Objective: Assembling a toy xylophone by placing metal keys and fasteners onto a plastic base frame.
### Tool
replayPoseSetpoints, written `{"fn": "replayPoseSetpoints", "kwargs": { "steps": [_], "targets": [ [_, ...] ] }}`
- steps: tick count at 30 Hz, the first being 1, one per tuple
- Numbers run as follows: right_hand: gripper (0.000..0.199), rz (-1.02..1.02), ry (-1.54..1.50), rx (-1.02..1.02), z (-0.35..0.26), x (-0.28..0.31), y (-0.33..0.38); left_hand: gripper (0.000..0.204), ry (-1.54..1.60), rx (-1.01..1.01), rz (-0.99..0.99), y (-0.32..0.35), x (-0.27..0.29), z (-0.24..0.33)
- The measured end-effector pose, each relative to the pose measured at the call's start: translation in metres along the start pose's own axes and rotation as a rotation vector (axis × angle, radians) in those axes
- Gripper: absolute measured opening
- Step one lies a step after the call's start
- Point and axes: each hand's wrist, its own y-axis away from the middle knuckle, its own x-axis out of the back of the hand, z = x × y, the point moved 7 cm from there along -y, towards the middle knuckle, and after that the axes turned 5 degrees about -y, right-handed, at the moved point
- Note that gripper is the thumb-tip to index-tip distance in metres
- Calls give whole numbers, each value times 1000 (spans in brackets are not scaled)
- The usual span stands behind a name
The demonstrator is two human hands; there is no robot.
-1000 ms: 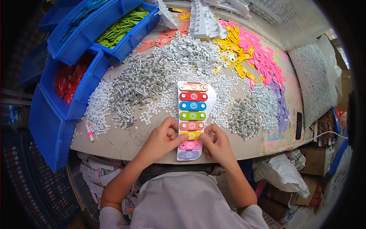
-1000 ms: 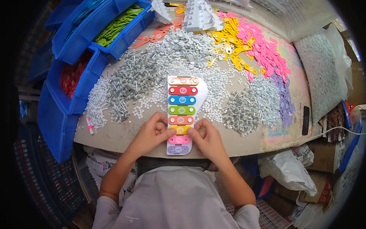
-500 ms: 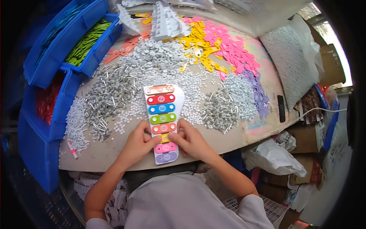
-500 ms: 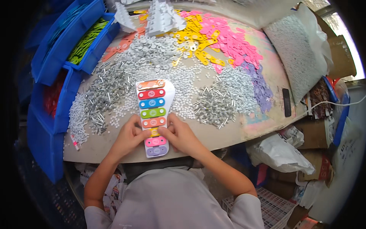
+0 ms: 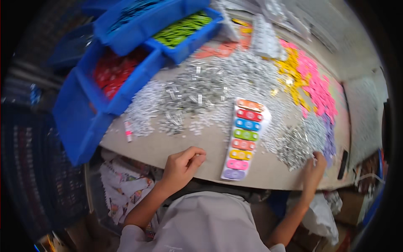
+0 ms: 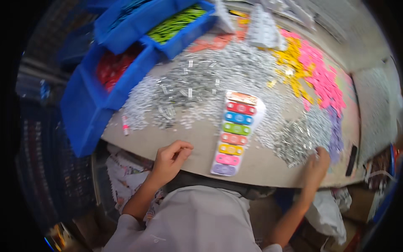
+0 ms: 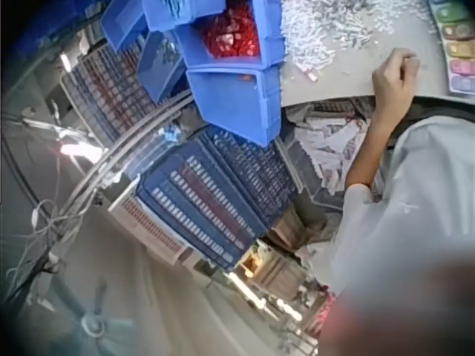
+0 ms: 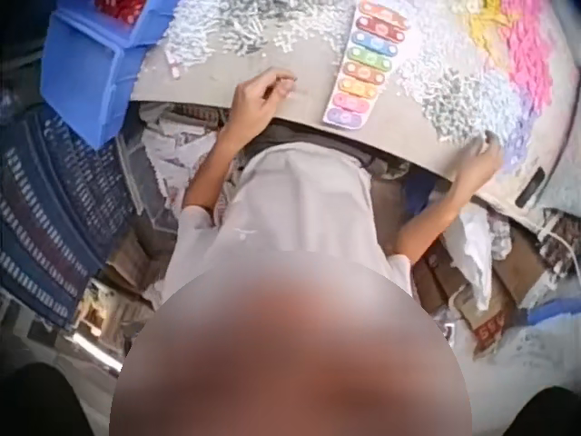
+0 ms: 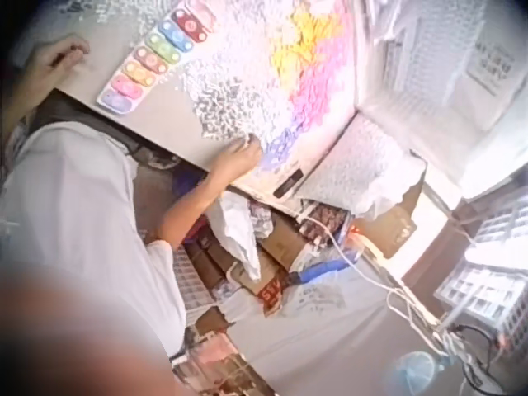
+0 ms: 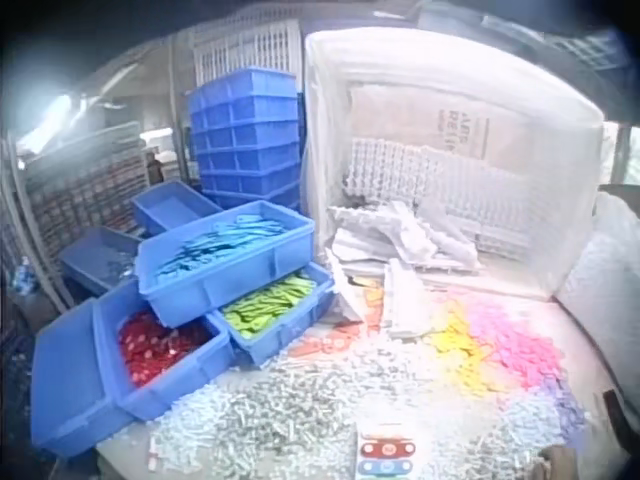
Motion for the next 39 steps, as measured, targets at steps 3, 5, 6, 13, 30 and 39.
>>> {"fn": "replayPoseSetpoints", "kwargs": {
  "steps": [3, 5, 6, 13, 30, 39],
  "targets": [
    [18, -102, 64, -18, -14, 2, -4, 10, -266, -38, 291, 1, 47, -4],
    [16, -106, 37, 4, -18, -5, -3, 9, -371, -71, 395, 1, 76, -15],
    [13, -104, 24, 10, -19, -8, -3, 9, -516, -110, 490, 3, 91, -14],
    [6, -83, -11, -27, -7, -14, -3, 20, -866, -145, 495, -3, 122, -35],
    [26, -59, -582, 375, -221, -26, 50, 11, -979, -182, 430, -17, 121, -21],
    [24, -144, -609, 421, -229, -47, 63, 9, -398, -17, 478, 2, 87, -11]
  ]
}}
